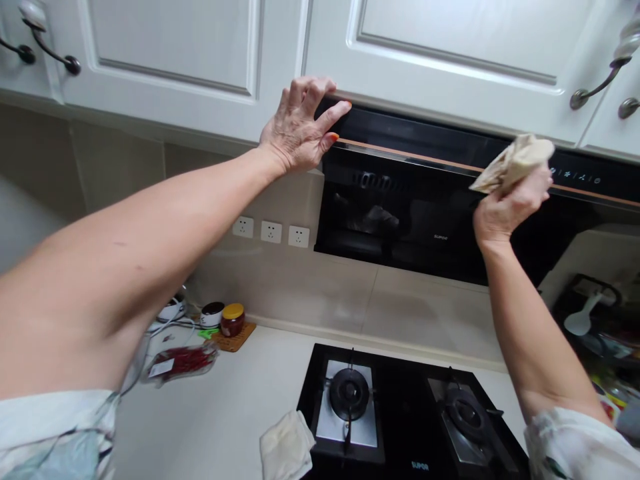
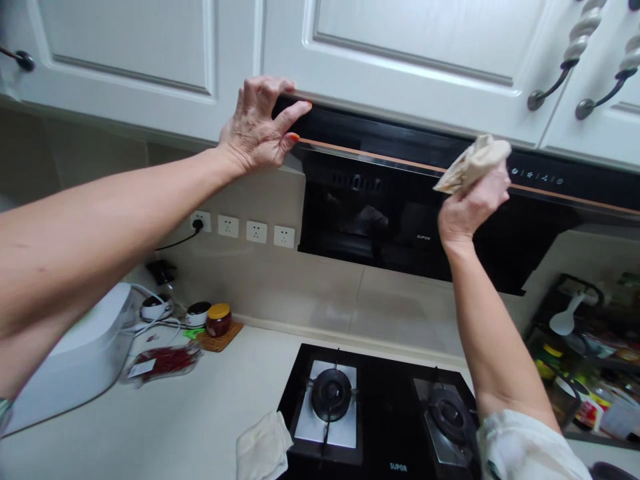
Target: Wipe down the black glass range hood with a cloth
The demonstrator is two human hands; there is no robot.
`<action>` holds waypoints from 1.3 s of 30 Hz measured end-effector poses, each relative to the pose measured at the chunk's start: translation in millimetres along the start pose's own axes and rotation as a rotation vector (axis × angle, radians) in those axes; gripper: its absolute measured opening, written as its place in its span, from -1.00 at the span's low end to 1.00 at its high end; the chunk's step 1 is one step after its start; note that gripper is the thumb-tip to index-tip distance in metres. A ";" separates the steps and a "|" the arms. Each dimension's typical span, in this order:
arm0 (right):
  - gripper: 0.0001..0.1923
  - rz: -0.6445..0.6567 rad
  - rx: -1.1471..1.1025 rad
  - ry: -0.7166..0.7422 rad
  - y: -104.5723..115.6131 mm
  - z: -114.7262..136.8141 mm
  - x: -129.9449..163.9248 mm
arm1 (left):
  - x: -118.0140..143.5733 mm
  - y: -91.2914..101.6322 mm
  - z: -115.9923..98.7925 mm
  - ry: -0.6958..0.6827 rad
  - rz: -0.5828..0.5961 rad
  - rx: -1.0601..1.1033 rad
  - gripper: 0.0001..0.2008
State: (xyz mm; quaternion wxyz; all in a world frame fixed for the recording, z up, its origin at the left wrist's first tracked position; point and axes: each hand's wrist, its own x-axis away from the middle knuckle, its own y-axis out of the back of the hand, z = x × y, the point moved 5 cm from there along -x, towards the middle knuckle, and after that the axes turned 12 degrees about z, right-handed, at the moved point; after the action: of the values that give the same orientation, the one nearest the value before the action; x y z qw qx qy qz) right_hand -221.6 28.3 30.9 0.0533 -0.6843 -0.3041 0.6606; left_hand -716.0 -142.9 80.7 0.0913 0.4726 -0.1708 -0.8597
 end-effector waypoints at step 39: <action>-0.14 0.426 0.088 -0.304 50.6 -84.0 5.6 | 10.7 7.8 5.2 0.147 0.133 -0.005 -0.03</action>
State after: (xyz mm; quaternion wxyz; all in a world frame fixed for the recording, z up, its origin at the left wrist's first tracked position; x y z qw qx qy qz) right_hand -125.7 17.7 12.1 -0.1035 -0.6228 -0.1287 0.7648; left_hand -726.1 -152.5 77.9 0.1618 0.5216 -0.1926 -0.8153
